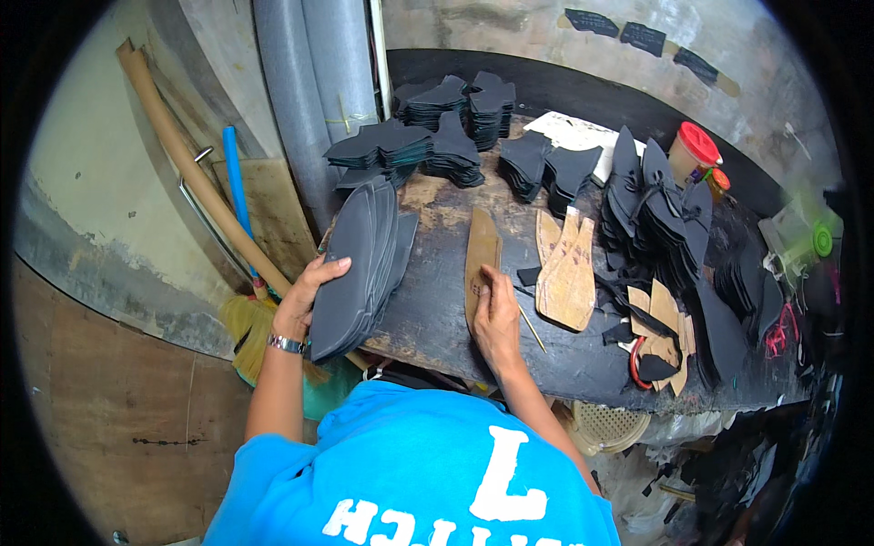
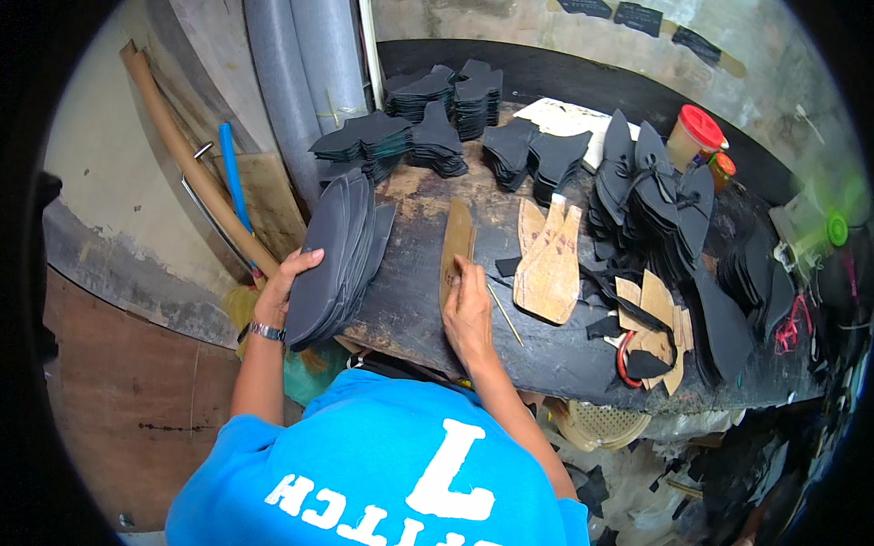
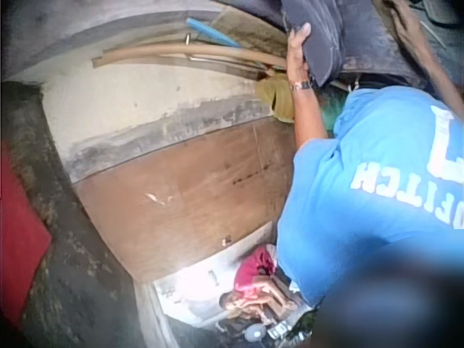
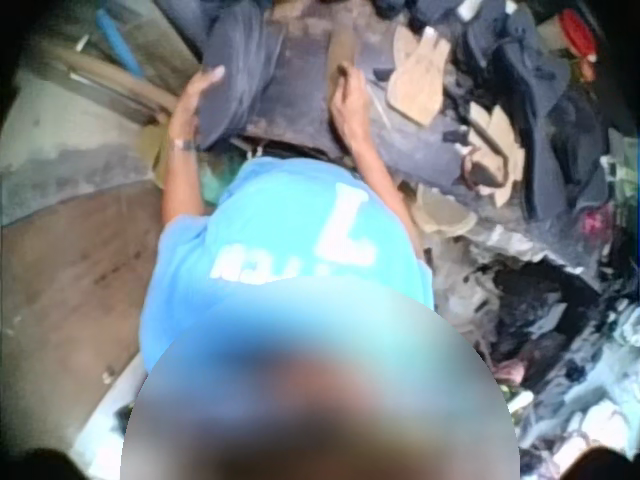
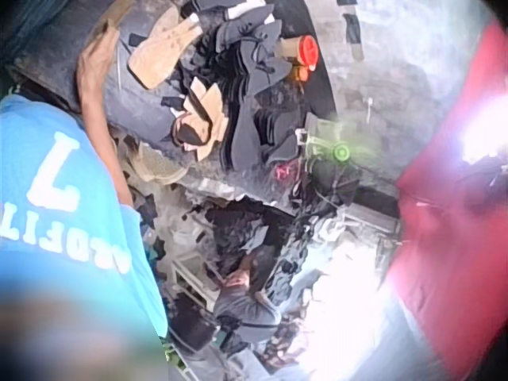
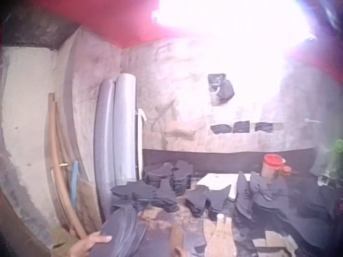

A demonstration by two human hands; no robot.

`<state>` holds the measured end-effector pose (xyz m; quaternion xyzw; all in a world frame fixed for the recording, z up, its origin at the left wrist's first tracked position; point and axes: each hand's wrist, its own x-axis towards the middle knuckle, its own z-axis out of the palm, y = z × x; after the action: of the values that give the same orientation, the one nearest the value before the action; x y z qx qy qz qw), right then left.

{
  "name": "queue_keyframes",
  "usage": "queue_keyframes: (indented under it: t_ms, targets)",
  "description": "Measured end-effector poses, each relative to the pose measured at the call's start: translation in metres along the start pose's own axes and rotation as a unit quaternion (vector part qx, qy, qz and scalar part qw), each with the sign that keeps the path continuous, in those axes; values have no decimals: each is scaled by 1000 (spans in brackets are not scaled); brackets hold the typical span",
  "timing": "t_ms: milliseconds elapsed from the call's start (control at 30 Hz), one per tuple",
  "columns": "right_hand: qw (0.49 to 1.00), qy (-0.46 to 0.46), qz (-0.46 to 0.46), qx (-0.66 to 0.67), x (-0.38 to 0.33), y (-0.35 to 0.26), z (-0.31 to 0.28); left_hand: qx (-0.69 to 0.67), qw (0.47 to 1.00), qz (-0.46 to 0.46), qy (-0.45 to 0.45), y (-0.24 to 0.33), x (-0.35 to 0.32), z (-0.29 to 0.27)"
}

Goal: The person aligns black shoe sole pieces with a cardboard template on a workbench, then stacks the aligned pieces into neat piles. The person also handles larger sole pieces and organizes them into separate stacks.

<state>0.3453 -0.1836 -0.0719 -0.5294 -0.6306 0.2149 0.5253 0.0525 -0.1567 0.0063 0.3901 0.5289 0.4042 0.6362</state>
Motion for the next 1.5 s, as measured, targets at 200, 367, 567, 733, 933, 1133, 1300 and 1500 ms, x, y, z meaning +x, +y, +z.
queue_keyframes:
  t_ms: [200,367,567,733,933,1133,1300,1500]
  targets:
    - [1000,1,2,15,0,7,1,-2,1000,0,-19,8,30,24]
    - [1000,-7,-8,17,2,5,3,-50,999,-3,21,10,31,32]
    - [997,-62,2,47,-3,4,-2,-11,999,23,25,1,32,31]
    - [994,-31,-98,33,-6,5,-2,-7,999,34,18,0,29,42]
    - [988,38,-153,-8,-4,4,-3,-21,999,32,13,-2,30,44]
    - [992,40,-114,-27,-6,4,-8,11,998,-10,-54,16,40,18]
    - [993,57,-104,-29,-5,7,-7,80,991,-62,-88,31,54,-2]
    - [994,63,-83,-43,-6,6,-9,142,978,-45,-149,41,61,-13]
